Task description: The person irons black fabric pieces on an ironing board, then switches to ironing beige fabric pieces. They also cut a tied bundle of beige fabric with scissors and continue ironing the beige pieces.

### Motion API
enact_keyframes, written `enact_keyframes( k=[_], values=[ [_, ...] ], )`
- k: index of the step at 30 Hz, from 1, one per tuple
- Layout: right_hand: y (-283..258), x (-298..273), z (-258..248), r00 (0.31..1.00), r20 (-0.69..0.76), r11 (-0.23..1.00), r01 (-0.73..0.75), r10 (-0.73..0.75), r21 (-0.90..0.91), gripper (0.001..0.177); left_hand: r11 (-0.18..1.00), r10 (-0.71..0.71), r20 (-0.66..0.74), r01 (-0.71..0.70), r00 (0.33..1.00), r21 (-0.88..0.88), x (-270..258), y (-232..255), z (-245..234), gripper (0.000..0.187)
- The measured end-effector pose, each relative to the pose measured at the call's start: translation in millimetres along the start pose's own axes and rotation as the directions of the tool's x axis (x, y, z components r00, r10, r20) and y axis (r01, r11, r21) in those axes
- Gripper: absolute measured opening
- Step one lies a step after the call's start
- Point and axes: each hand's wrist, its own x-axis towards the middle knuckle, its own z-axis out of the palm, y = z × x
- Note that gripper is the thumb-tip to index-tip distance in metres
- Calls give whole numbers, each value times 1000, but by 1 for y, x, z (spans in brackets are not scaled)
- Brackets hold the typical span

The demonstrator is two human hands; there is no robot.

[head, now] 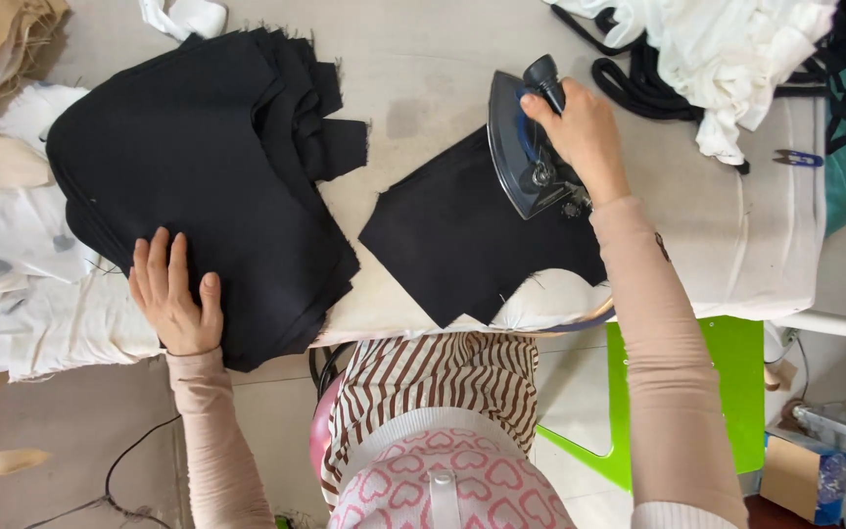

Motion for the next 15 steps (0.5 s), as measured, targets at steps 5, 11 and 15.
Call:
enact_keyframes(
  k=[5,11,15],
  values=[
    [-64,-19,21,982,186,996,47,-32,-81,65,1000,10,-67,-10,998,1,4,7,1,59],
    [-154,-70,36,900,400,972,224,-176,-76,64,1000,-24,-44,24,999,-17,4,6,-1,54],
    [-153,-70,34,890,407,975,221,-204,5,71,999,-48,-1,48,999,-26,4,11,-4,51]
  ],
)
